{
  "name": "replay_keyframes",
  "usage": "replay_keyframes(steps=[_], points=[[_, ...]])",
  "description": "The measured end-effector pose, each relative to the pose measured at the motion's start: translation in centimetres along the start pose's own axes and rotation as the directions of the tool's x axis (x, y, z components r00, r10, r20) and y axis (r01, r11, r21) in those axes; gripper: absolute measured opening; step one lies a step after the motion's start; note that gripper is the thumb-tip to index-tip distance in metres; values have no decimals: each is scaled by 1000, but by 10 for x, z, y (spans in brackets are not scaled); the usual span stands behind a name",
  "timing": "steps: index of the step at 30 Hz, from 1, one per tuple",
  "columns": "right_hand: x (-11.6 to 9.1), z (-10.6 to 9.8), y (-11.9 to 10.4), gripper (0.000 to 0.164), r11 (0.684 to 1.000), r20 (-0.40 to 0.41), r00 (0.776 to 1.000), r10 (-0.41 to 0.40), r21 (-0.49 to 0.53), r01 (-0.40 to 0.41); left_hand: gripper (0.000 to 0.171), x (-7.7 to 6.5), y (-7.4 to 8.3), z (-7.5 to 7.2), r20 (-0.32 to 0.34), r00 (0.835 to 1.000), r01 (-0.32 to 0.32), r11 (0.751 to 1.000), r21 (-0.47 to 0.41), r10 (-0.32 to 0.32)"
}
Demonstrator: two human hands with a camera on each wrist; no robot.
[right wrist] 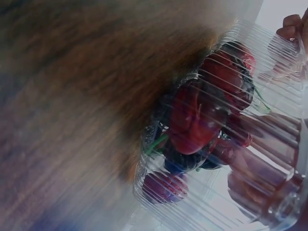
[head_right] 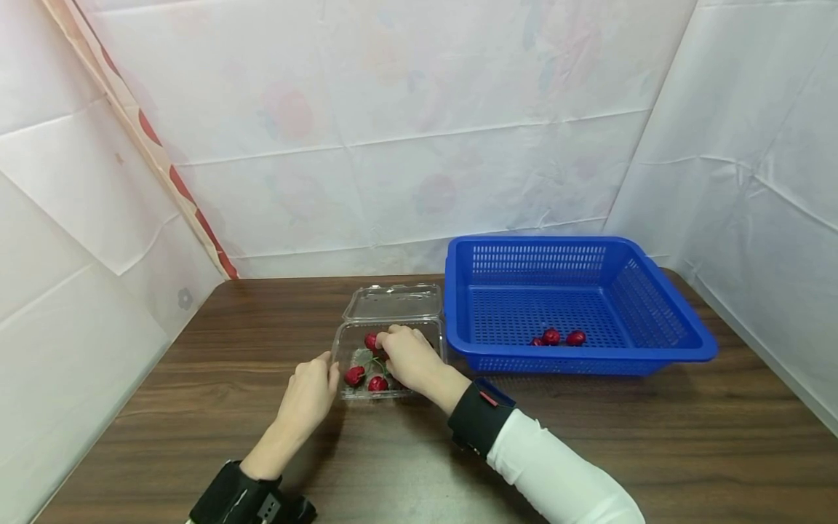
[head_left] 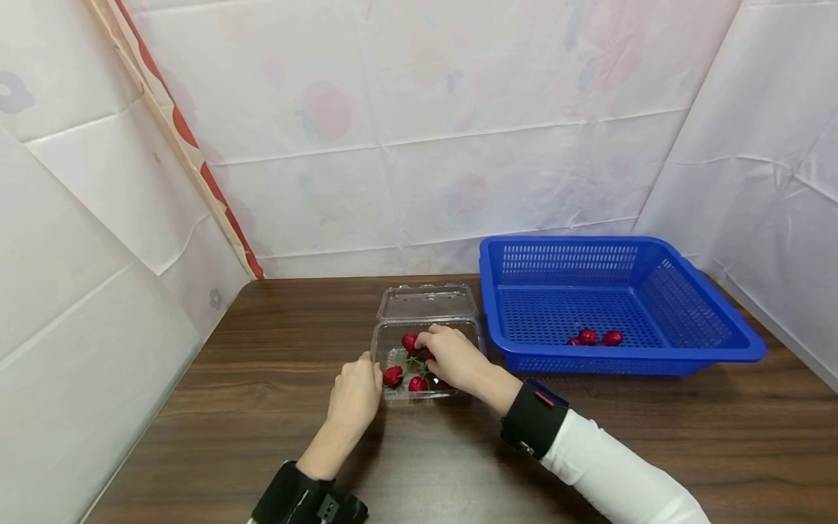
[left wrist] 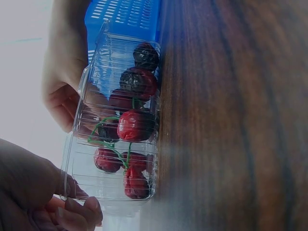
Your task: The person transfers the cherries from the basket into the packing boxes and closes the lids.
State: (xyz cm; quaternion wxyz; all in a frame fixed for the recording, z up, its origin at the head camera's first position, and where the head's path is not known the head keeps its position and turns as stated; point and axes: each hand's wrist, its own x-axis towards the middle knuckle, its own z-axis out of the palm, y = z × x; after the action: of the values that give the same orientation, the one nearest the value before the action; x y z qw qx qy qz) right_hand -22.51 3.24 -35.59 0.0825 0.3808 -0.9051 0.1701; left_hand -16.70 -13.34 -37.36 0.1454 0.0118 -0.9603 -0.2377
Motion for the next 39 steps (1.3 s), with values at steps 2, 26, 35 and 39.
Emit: replay_keyframes(steps=[2,26,35,39], points=[[-1,0,0,23,1000,-1,1000,-3,1,3,19,0,0,0,-5,1000,0,1000,3,0],[-10,-12,0,15,999,-142,990,-9,36,14,18,0,1,-1,5,1000,-18,1000,-13,18],[-17,-24,-1,8,999,-199,980,2,42,7,29,0,1,-1,23,1000,-4,1000,-10,4],[-21,-29,-2,7,999,-228,974,-6,38,15,27,0,0,-1,19,1000,-4,1000,-9,4]])
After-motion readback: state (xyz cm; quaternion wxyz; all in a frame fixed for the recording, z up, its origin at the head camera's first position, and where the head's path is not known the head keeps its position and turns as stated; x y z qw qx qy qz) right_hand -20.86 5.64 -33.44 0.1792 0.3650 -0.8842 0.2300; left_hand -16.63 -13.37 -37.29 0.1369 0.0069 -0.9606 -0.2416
